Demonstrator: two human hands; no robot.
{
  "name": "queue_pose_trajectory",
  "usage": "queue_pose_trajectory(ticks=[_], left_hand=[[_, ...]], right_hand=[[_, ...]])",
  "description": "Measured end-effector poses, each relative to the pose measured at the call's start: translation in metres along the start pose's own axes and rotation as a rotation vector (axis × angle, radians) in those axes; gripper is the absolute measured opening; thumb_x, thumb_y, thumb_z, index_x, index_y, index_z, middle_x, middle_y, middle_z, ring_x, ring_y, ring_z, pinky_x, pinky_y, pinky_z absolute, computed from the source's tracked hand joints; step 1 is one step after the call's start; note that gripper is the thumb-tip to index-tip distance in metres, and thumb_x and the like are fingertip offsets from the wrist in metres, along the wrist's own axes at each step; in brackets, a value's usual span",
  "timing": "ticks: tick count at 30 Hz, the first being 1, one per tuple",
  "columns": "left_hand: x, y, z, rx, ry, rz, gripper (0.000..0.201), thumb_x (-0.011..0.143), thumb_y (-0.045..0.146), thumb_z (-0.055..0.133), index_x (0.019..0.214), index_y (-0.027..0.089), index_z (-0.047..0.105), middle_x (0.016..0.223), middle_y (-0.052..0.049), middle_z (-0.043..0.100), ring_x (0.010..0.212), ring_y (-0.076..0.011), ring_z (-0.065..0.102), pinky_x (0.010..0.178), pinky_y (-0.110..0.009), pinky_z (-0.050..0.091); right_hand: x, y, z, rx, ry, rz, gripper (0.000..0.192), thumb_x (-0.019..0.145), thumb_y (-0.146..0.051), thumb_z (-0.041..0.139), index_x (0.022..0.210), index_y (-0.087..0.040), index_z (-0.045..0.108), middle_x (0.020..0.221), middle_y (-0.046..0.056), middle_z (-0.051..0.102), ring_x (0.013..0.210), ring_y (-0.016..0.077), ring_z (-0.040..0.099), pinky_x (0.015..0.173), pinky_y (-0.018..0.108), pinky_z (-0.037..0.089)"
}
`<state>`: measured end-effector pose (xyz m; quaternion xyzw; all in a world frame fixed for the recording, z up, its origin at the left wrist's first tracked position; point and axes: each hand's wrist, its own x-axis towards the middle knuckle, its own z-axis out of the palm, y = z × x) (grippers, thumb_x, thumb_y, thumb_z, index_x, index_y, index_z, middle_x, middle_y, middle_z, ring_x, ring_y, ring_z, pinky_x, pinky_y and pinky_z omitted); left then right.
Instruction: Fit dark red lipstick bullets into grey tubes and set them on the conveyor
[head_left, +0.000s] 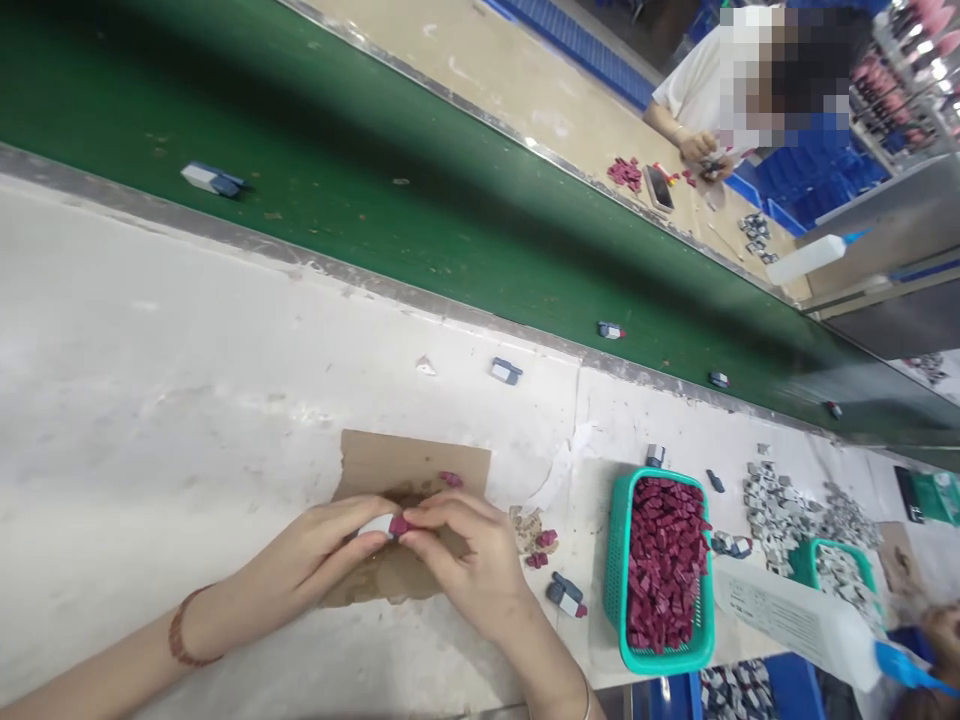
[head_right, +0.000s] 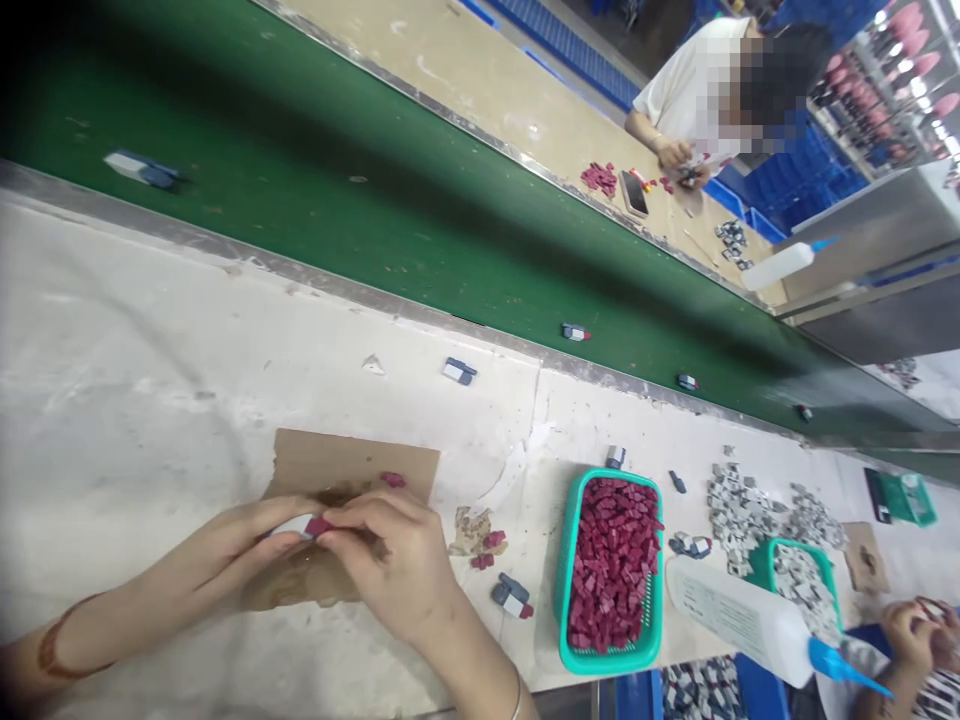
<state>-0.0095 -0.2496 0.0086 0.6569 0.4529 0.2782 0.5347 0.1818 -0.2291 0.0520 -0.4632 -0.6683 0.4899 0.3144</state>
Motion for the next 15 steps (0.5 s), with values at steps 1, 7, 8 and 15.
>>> queue_pose_trajectory(ticks=[1, 7, 8, 15], left_hand=[[-0.001, 0.000, 0.001, 0.008, -0.006, 0.033, 0.028, 0.095, 0.038, 0.043, 0.094, 0.025, 0.068, 0.086, -0.005, 0.073, 0.075, -0.0230, 0.066, 0.066, -0.026, 0.052], [0.016, 0.003, -0.018, 0.108, 0.171, 0.036, 0.026, 0.088, 0.043, 0.056, 0.111, 0.038, 0.066, 0.104, -0.001, 0.074, 0.086, -0.0272, 0.069, 0.066, -0.030, 0.054], [0.025, 0.005, -0.025, 0.121, 0.235, 0.002, 0.027, 0.087, 0.046, 0.057, 0.110, 0.036, 0.066, 0.106, -0.002, 0.074, 0.089, -0.0277, 0.068, 0.069, -0.030, 0.055], [0.130, 0.015, -0.074, 0.340, 0.414, -0.020, 0.043, 0.083, 0.049, 0.053, 0.111, 0.017, 0.058, 0.114, -0.012, 0.067, 0.106, -0.0286, 0.059, 0.093, -0.036, 0.047]], right_hand=[[-0.004, -0.002, -0.010, -0.037, -0.014, -0.003, 0.013, 0.090, -0.031, 0.065, 0.095, -0.026, 0.076, 0.090, 0.004, 0.075, 0.083, 0.0175, 0.070, 0.076, 0.028, 0.056], [-0.050, 0.013, -0.115, -0.666, 0.534, 0.164, 0.020, 0.093, -0.034, 0.054, 0.095, -0.022, 0.070, 0.100, 0.009, 0.071, 0.095, 0.0255, 0.063, 0.083, 0.039, 0.050], [-0.057, 0.021, -0.132, -0.798, 0.590, 0.212, 0.024, 0.091, -0.038, 0.054, 0.098, -0.020, 0.068, 0.103, 0.012, 0.069, 0.097, 0.0282, 0.062, 0.085, 0.043, 0.048], [-0.076, 0.059, -0.179, -1.178, 0.481, 0.314, 0.033, 0.091, -0.037, 0.042, 0.104, -0.019, 0.066, 0.103, 0.013, 0.066, 0.093, 0.0300, 0.057, 0.078, 0.043, 0.047]])
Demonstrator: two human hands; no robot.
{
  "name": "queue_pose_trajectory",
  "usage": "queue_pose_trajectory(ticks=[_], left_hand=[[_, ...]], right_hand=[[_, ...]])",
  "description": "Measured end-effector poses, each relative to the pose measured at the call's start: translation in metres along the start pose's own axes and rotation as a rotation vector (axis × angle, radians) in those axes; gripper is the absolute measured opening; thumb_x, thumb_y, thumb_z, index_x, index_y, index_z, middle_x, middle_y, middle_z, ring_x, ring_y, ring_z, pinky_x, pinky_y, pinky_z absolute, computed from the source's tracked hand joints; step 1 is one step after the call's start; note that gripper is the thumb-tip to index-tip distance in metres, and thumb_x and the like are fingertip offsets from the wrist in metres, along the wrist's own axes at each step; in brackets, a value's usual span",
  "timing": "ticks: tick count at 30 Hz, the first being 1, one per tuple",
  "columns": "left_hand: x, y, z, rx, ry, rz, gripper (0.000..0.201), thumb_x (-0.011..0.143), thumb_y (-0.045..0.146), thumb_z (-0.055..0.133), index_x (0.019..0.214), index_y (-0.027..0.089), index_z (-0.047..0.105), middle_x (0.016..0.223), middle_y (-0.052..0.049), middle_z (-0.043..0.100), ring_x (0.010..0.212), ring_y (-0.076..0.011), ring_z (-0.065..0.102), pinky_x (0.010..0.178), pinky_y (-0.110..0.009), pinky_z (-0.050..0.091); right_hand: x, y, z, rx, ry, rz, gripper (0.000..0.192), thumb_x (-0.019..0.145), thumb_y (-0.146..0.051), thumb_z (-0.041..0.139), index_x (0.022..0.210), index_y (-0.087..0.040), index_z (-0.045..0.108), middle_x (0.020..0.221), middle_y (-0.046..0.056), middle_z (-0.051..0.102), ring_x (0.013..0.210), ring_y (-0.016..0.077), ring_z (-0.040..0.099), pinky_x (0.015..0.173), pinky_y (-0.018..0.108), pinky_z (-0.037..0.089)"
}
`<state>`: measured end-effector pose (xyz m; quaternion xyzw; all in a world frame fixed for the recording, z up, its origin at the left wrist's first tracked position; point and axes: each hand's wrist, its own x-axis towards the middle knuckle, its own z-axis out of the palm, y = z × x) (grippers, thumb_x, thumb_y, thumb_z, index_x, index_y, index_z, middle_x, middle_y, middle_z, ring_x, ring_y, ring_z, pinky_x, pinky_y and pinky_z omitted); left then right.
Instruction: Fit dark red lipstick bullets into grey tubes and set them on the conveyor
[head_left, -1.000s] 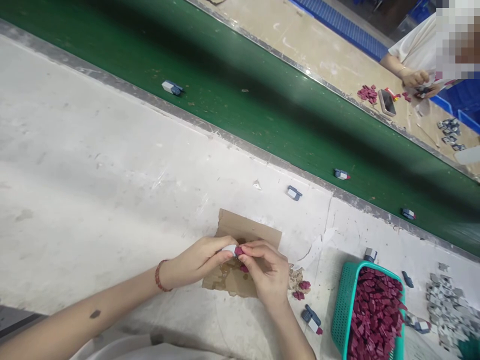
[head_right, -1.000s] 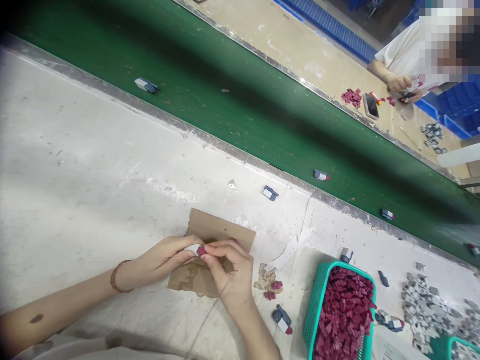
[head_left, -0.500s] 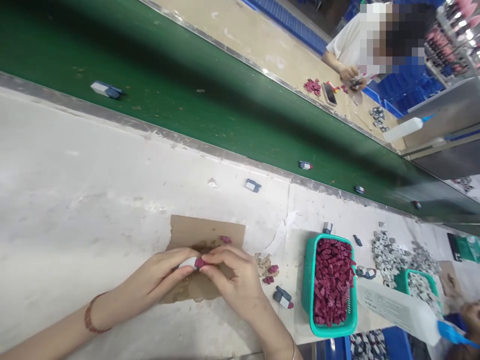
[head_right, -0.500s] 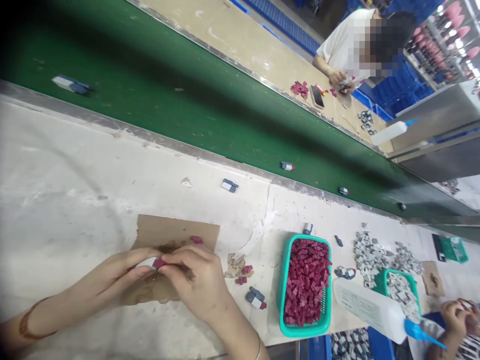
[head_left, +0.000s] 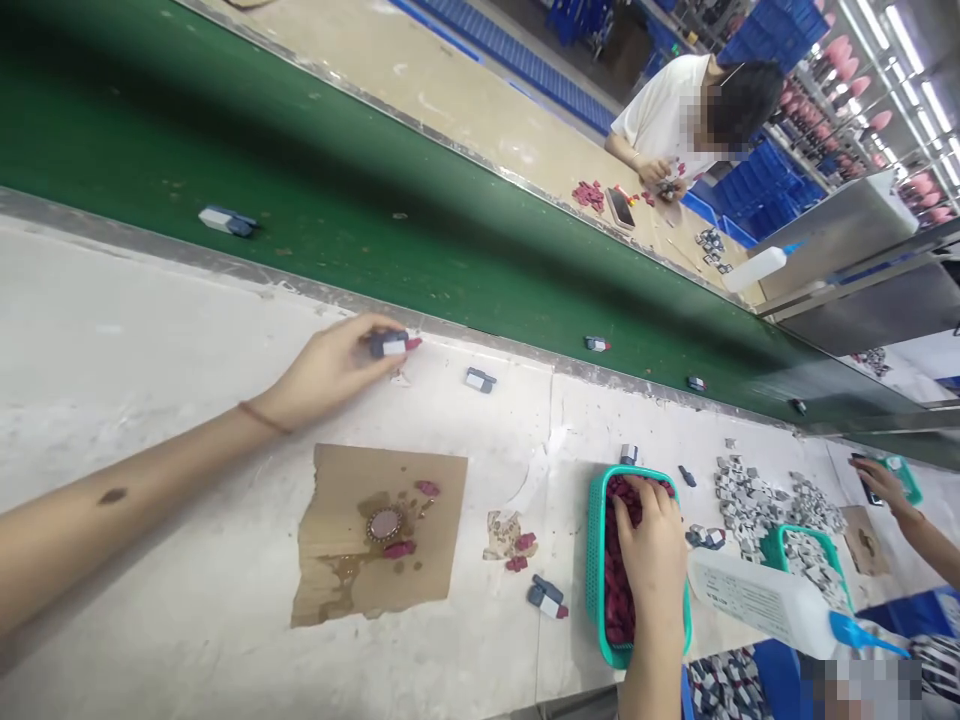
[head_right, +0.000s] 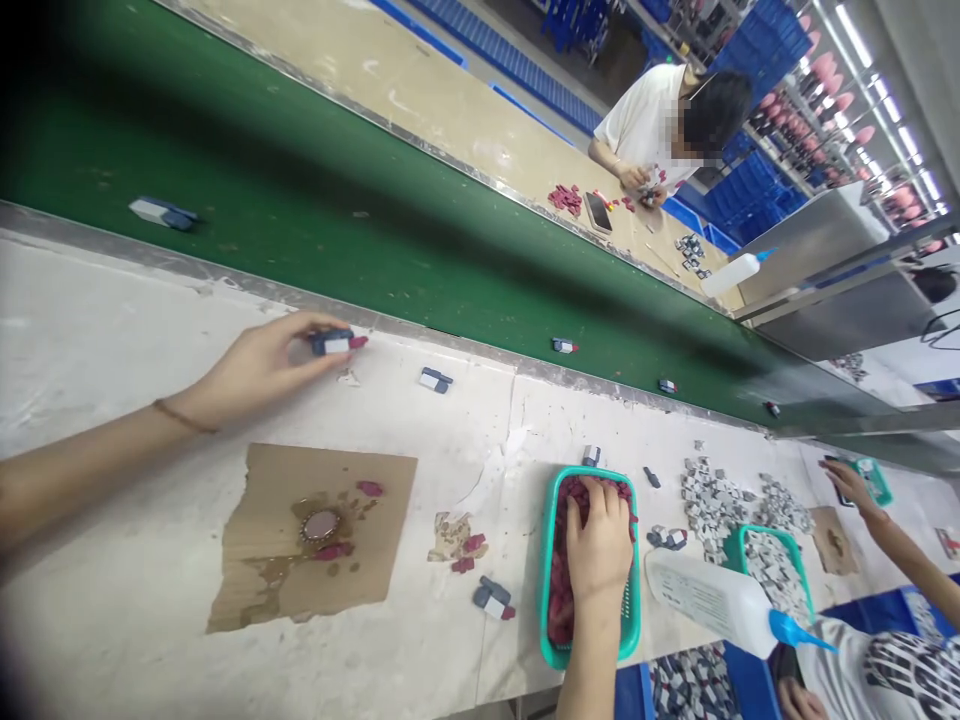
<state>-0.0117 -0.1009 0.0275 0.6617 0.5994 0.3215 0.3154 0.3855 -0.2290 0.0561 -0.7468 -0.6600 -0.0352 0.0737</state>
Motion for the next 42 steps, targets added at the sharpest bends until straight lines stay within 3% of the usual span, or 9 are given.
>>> queue_pose_trajectory(ticks=[5, 10, 13, 16, 21, 28, 33, 38, 42], left_hand=[[0.061, -0.017, 0.015, 0.147, 0.075, 0.041, 0.043, 0.085, 0.037, 0.045, 0.119, 0.012, 0.056, 0.122, -0.017, 0.062, 0.119, -0.0328, 0.052, 0.102, -0.044, 0.039], [0.072, -0.033, 0.015, 0.299, 0.072, 0.187, 0.045, 0.088, 0.036, 0.041, 0.124, 0.013, 0.055, 0.136, -0.016, 0.056, 0.138, -0.0346, 0.035, 0.111, -0.052, 0.027], [0.069, -0.045, -0.005, 0.386, 0.153, 0.192, 0.045, 0.090, 0.033, 0.038, 0.126, 0.012, 0.054, 0.143, -0.017, 0.049, 0.141, -0.0338, 0.029, 0.114, -0.053, 0.021], [0.067, -0.059, -0.035, 0.485, 0.277, 0.054, 0.048, 0.088, 0.029, 0.043, 0.129, 0.007, 0.053, 0.148, -0.021, 0.040, 0.141, -0.0390, 0.025, 0.113, -0.054, 0.020], [0.063, -0.068, -0.071, 0.516, 0.157, -0.136, 0.041, 0.090, 0.028, 0.044, 0.123, 0.008, 0.057, 0.131, -0.018, 0.053, 0.124, -0.0391, 0.044, 0.106, -0.051, 0.032], [0.051, -0.042, -0.064, 0.361, 0.141, -0.170, 0.027, 0.092, 0.024, 0.038, 0.103, 0.009, 0.057, 0.110, -0.013, 0.060, 0.116, -0.0328, 0.048, 0.105, -0.048, 0.035], [0.030, -0.024, -0.049, 0.154, 0.141, -0.265, 0.033, 0.093, 0.029, 0.027, 0.086, 0.014, 0.055, 0.085, -0.007, 0.063, 0.080, -0.0207, 0.058, 0.083, -0.033, 0.050], [-0.002, -0.010, -0.040, -0.302, 0.157, -0.271, 0.029, 0.088, 0.043, 0.045, 0.080, 0.017, 0.056, 0.081, -0.005, 0.062, 0.073, -0.0185, 0.054, 0.078, -0.031, 0.049], [-0.024, -0.003, -0.040, -0.476, 0.061, -0.385, 0.042, 0.075, 0.057, 0.062, 0.087, 0.017, 0.061, 0.092, -0.009, 0.069, 0.080, -0.0218, 0.058, 0.078, -0.034, 0.051]], right_hand=[[-0.001, -0.006, -0.001, -0.028, 0.012, -0.031, 0.031, 0.092, -0.037, 0.040, 0.098, -0.020, 0.065, 0.097, 0.011, 0.067, 0.088, 0.0287, 0.057, 0.073, 0.039, 0.045], [-0.002, -0.009, 0.002, -0.028, 0.088, -0.024, 0.038, 0.093, -0.043, 0.034, 0.089, -0.020, 0.064, 0.090, 0.013, 0.068, 0.083, 0.0302, 0.056, 0.073, 0.042, 0.045], [0.000, -0.007, 0.006, 0.050, 0.097, -0.036, 0.037, 0.092, -0.046, 0.036, 0.087, -0.020, 0.062, 0.088, 0.014, 0.068, 0.082, 0.0308, 0.059, 0.074, 0.043, 0.046], [0.002, -0.002, 0.010, 0.104, 0.092, -0.013, 0.038, 0.090, -0.048, 0.039, 0.092, -0.019, 0.062, 0.086, 0.013, 0.068, 0.078, 0.0303, 0.061, 0.070, 0.043, 0.048], [0.001, 0.002, 0.012, 0.200, 0.056, 0.031, 0.034, 0.088, -0.045, 0.042, 0.082, -0.021, 0.065, 0.084, 0.012, 0.070, 0.071, 0.0276, 0.064, 0.065, 0.040, 0.050], [-0.003, -0.012, 0.000, 0.145, -0.040, -0.036, 0.028, 0.087, -0.033, 0.043, 0.099, -0.019, 0.065, 0.099, 0.012, 0.069, 0.090, 0.0284, 0.063, 0.079, 0.043, 0.051], [-0.002, -0.014, 0.003, 0.142, -0.028, -0.040, 0.027, 0.088, -0.030, 0.042, 0.096, -0.019, 0.065, 0.097, 0.013, 0.069, 0.091, 0.0291, 0.063, 0.081, 0.044, 0.050], [0.003, -0.014, 0.004, 0.235, -0.050, -0.015, 0.024, 0.086, -0.028, 0.043, 0.090, -0.018, 0.064, 0.089, 0.013, 0.069, 0.085, 0.0280, 0.063, 0.079, 0.044, 0.050], [0.006, -0.018, -0.002, 0.340, -0.078, 0.044, 0.020, 0.082, -0.033, 0.050, 0.081, -0.018, 0.064, 0.081, 0.010, 0.069, 0.074, 0.0255, 0.062, 0.073, 0.041, 0.051]])
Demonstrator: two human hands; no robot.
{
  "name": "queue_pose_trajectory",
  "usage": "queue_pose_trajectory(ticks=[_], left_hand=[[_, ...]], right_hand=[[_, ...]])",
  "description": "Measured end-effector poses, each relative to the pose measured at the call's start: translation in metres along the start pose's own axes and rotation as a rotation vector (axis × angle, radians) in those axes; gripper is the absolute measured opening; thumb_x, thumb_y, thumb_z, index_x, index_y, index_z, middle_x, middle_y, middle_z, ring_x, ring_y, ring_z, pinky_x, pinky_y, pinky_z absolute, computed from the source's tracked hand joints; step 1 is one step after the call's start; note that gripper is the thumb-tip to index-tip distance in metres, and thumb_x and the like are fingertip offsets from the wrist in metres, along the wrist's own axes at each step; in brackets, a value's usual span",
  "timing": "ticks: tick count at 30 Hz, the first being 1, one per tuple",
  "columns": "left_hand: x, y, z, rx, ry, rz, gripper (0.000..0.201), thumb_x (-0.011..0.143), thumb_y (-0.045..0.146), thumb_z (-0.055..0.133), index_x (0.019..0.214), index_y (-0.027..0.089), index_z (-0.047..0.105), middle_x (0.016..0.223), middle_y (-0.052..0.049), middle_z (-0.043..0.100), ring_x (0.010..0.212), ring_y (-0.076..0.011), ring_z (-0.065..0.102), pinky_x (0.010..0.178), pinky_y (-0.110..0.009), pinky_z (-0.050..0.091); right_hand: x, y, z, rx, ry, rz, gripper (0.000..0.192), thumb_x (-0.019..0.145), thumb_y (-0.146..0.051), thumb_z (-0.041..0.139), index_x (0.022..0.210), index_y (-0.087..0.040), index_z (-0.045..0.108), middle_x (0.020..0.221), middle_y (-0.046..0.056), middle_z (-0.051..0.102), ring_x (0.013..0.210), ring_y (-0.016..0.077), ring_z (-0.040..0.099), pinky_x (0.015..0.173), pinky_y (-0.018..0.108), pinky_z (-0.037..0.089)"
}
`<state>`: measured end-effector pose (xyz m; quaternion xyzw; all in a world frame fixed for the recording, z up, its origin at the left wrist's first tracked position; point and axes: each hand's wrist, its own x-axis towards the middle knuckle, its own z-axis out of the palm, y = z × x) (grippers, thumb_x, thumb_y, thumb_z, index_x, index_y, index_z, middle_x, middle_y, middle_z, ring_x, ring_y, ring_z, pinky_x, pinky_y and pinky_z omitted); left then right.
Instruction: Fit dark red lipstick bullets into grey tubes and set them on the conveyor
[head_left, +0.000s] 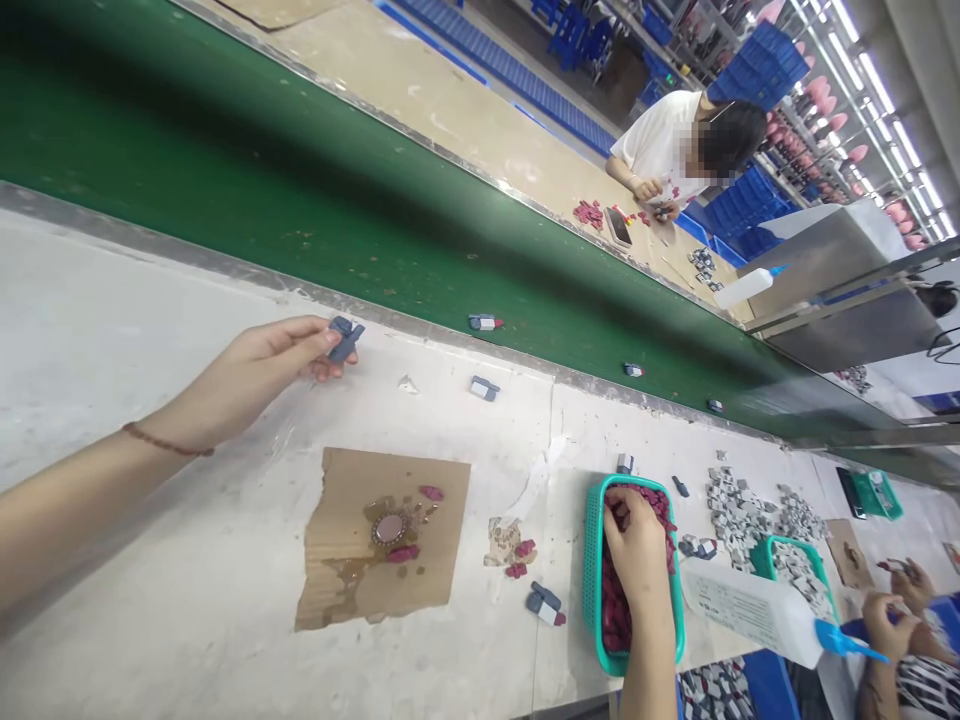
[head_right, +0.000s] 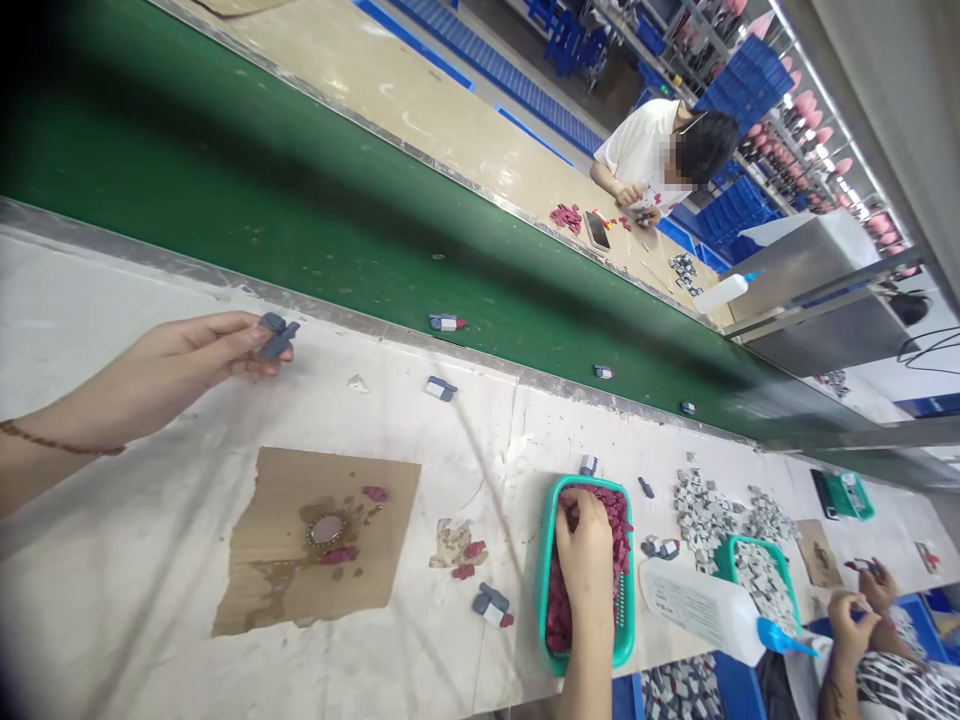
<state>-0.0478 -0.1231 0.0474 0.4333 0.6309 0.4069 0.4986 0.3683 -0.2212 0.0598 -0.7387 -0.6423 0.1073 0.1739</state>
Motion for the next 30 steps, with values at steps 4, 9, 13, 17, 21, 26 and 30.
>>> queue_pose_trajectory(ticks=[4, 9, 13, 17, 21, 26, 30], left_hand=[[-0.021, 0.002, 0.001, 0.049, -0.080, -0.114, 0.061, 0.060, 0.071, 0.067, 0.089, 0.018, 0.066, 0.102, -0.013, 0.073, 0.093, -0.0293, 0.062, 0.086, -0.040, 0.050], [-0.047, -0.003, 0.007, -0.046, -0.160, -0.239, 0.065, 0.052, 0.073, 0.073, 0.090, 0.020, 0.070, 0.107, -0.013, 0.073, 0.104, -0.0338, 0.063, 0.088, -0.041, 0.051], [-0.063, -0.016, 0.013, -0.121, -0.151, -0.290, 0.059, 0.051, 0.066, 0.079, 0.085, 0.020, 0.067, 0.094, -0.011, 0.076, 0.086, -0.0308, 0.068, 0.080, -0.039, 0.054], [-0.072, -0.022, 0.017, -0.182, -0.182, -0.243, 0.048, 0.058, 0.058, 0.080, 0.084, 0.019, 0.067, 0.093, -0.010, 0.075, 0.089, -0.0288, 0.066, 0.080, -0.036, 0.051], [-0.075, -0.024, 0.021, -0.281, -0.216, -0.200, 0.037, 0.063, 0.049, 0.081, 0.080, 0.018, 0.067, 0.085, -0.006, 0.073, 0.082, -0.0236, 0.065, 0.076, -0.032, 0.050], [-0.078, -0.035, 0.025, -0.352, -0.217, -0.227, 0.048, 0.062, 0.048, 0.083, 0.095, 0.018, 0.064, 0.087, -0.005, 0.070, 0.079, -0.0214, 0.064, 0.077, -0.034, 0.050], [-0.078, -0.043, 0.025, -0.368, -0.260, -0.209, 0.043, 0.064, 0.044, 0.083, 0.092, 0.019, 0.061, 0.092, -0.005, 0.068, 0.088, -0.0229, 0.064, 0.080, -0.035, 0.050]], right_hand=[[-0.002, -0.004, -0.008, 0.304, 0.033, 0.177, 0.028, 0.078, -0.041, 0.063, 0.092, -0.017, 0.069, 0.081, 0.008, 0.071, 0.073, 0.0235, 0.065, 0.072, 0.038, 0.052], [-0.012, -0.023, -0.011, 0.873, 0.093, 0.403, 0.032, 0.066, -0.040, 0.079, 0.092, -0.022, 0.075, 0.090, 0.006, 0.075, 0.080, 0.0210, 0.067, 0.071, 0.033, 0.053], [-0.017, -0.058, 0.000, 1.256, -0.061, 0.434, 0.025, 0.063, -0.034, 0.085, 0.082, -0.021, 0.074, 0.073, 0.002, 0.072, 0.062, 0.0144, 0.064, 0.053, 0.023, 0.051], [-0.017, -0.093, 0.022, 1.360, -0.284, 0.432, 0.025, 0.066, -0.036, 0.085, 0.079, -0.020, 0.071, 0.070, 0.003, 0.072, 0.059, 0.0126, 0.064, 0.055, 0.021, 0.054], [-0.014, -0.117, 0.051, 1.301, -0.432, 0.426, 0.032, 0.064, -0.041, 0.086, 0.084, -0.019, 0.073, 0.076, 0.005, 0.076, 0.067, 0.0159, 0.069, 0.061, 0.024, 0.057], [-0.015, -0.137, 0.085, 1.116, -0.558, 0.254, 0.025, 0.067, -0.039, 0.082, 0.079, -0.018, 0.075, 0.072, 0.006, 0.075, 0.066, 0.0181, 0.069, 0.064, 0.029, 0.057], [-0.025, -0.147, 0.099, 0.908, -0.459, -0.004, 0.010, 0.077, -0.030, 0.073, 0.080, -0.020, 0.077, 0.082, 0.006, 0.074, 0.069, 0.0175, 0.068, 0.060, 0.027, 0.055]])
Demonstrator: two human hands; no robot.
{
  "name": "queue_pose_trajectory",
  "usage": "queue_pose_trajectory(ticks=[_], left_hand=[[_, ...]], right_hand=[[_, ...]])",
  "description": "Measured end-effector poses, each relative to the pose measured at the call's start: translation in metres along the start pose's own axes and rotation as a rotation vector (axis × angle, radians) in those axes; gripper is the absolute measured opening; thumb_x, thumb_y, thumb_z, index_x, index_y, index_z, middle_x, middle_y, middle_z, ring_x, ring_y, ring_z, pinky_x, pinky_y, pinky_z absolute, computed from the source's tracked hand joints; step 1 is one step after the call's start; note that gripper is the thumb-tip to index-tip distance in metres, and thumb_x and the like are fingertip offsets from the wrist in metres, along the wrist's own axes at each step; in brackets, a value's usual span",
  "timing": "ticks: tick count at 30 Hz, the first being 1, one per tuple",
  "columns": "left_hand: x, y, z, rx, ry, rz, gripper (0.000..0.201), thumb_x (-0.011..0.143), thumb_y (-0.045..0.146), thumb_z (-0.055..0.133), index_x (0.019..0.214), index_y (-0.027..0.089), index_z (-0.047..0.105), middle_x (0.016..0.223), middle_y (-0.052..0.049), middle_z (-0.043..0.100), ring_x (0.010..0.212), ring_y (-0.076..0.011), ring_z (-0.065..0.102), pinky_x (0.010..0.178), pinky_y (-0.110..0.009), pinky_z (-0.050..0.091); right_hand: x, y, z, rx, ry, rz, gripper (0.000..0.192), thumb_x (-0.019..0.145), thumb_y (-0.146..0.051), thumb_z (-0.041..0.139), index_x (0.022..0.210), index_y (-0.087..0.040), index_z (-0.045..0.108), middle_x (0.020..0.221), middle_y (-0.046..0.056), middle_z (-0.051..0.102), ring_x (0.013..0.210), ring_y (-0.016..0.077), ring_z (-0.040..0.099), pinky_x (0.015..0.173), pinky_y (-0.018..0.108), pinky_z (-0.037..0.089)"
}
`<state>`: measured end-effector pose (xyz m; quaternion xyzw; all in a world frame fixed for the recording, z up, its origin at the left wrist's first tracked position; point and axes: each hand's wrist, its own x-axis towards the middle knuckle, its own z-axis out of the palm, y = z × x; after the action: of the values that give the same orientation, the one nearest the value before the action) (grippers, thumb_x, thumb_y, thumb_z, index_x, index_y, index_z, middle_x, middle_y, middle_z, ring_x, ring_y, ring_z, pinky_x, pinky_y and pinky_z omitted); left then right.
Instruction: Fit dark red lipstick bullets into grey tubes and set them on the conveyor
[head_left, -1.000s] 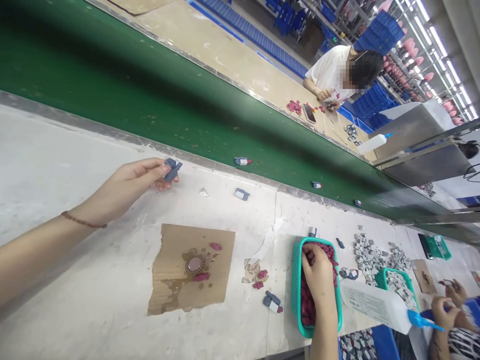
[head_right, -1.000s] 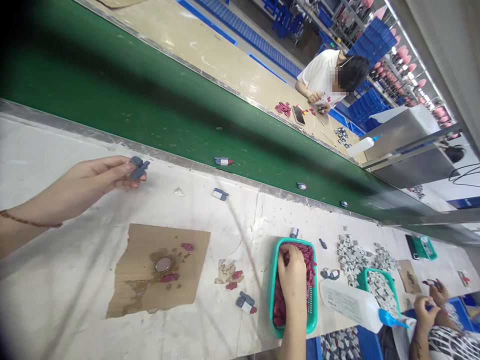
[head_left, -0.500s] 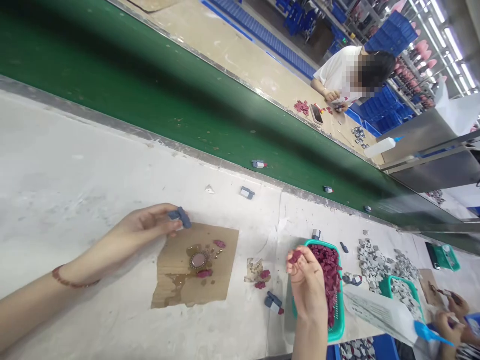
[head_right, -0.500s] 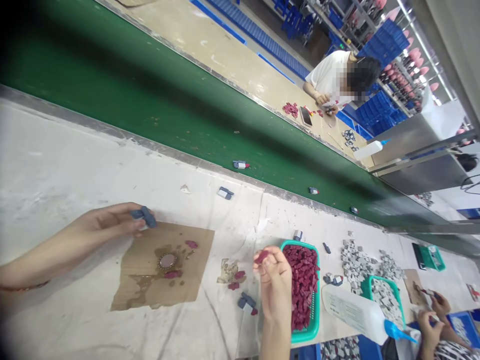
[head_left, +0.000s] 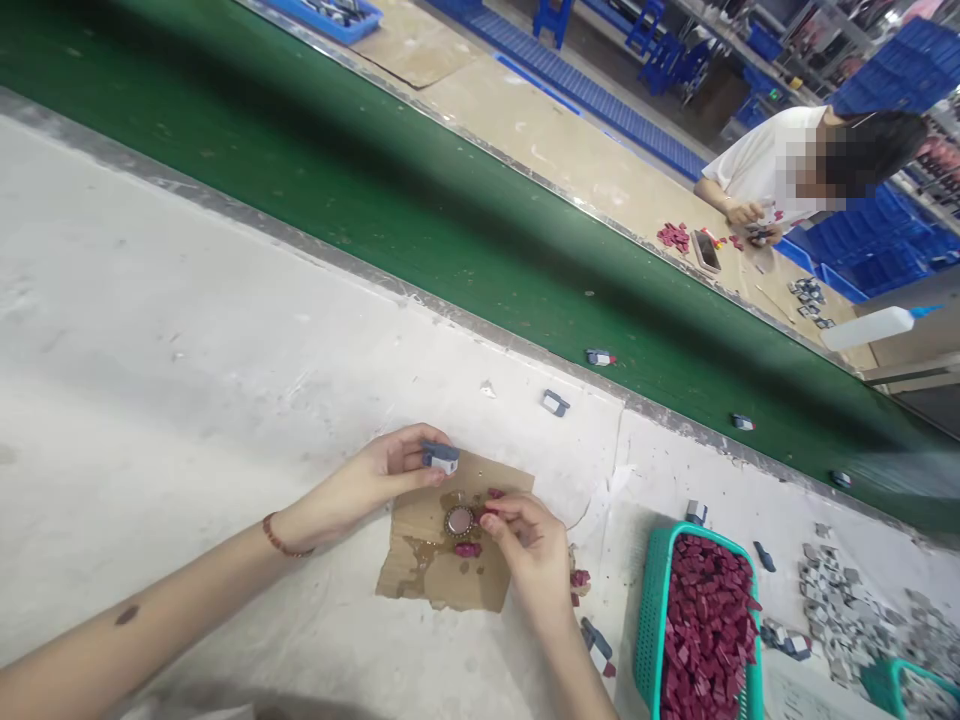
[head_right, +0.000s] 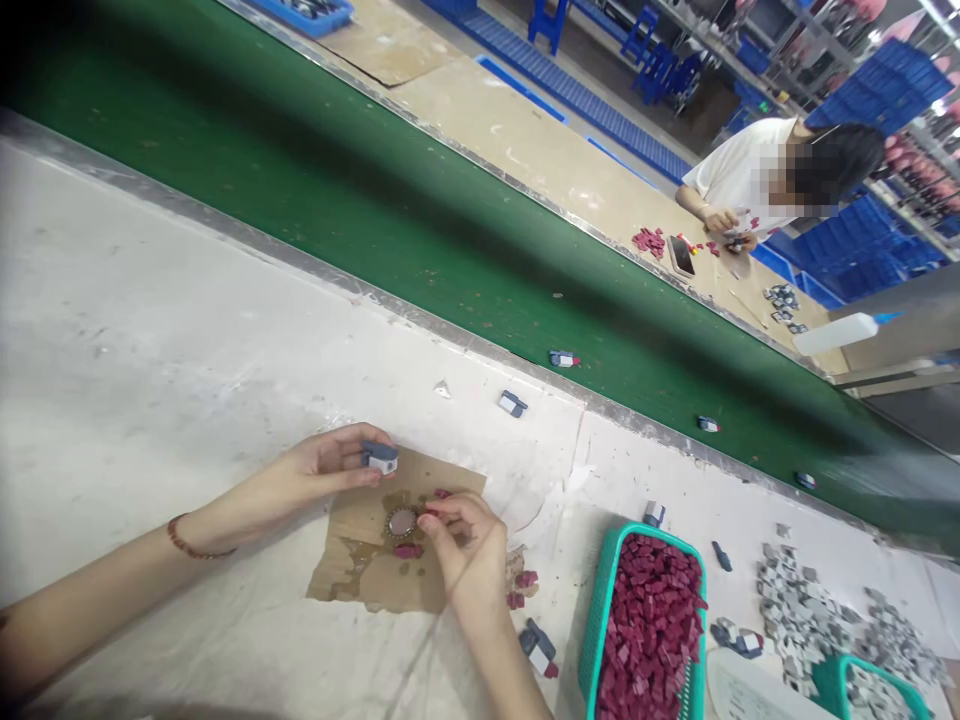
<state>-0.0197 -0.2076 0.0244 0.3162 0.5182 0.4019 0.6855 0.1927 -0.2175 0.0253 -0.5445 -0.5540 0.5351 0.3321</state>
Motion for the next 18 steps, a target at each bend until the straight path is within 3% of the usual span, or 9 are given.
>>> queue_pose_trajectory(ticks=[4, 9, 13, 18], left_hand=[[0.001, -0.003, -0.001, -0.022, -0.029, 0.026, 0.036, 0.068, 0.040, 0.080, 0.081, 0.020, 0.053, 0.084, 0.000, 0.060, 0.086, -0.0203, 0.065, 0.077, -0.031, 0.049], [-0.001, -0.007, -0.001, -0.049, -0.071, 0.032, 0.034, 0.075, 0.038, 0.076, 0.086, 0.020, 0.050, 0.087, -0.001, 0.063, 0.092, -0.0219, 0.066, 0.076, -0.030, 0.050], [-0.003, -0.008, -0.001, -0.003, -0.079, -0.007, 0.038, 0.076, 0.041, 0.073, 0.102, 0.021, 0.053, 0.106, -0.009, 0.066, 0.096, -0.0254, 0.066, 0.066, -0.029, 0.051], [-0.003, -0.009, 0.002, 0.046, -0.120, 0.057, 0.028, 0.077, 0.035, 0.072, 0.095, 0.019, 0.057, 0.093, -0.005, 0.065, 0.094, -0.0227, 0.065, 0.083, -0.033, 0.052]], right_hand=[[-0.004, 0.001, 0.010, -0.236, -0.068, -0.261, 0.016, 0.089, -0.019, 0.059, 0.088, -0.022, 0.075, 0.087, 0.006, 0.074, 0.082, 0.0193, 0.070, 0.071, 0.029, 0.058], [-0.003, 0.003, 0.017, -0.488, -0.060, -0.591, 0.022, 0.097, -0.016, 0.049, 0.094, -0.016, 0.071, 0.085, 0.010, 0.070, 0.079, 0.0192, 0.068, 0.073, 0.030, 0.059], [-0.004, 0.001, 0.020, -0.653, -0.071, -0.654, 0.025, 0.099, -0.014, 0.042, 0.093, -0.014, 0.067, 0.080, 0.009, 0.067, 0.073, 0.0186, 0.066, 0.066, 0.029, 0.058], [-0.006, -0.001, 0.022, -0.718, -0.041, -0.669, 0.026, 0.100, -0.014, 0.040, 0.093, -0.015, 0.065, 0.081, 0.009, 0.066, 0.072, 0.0188, 0.065, 0.066, 0.029, 0.057]])
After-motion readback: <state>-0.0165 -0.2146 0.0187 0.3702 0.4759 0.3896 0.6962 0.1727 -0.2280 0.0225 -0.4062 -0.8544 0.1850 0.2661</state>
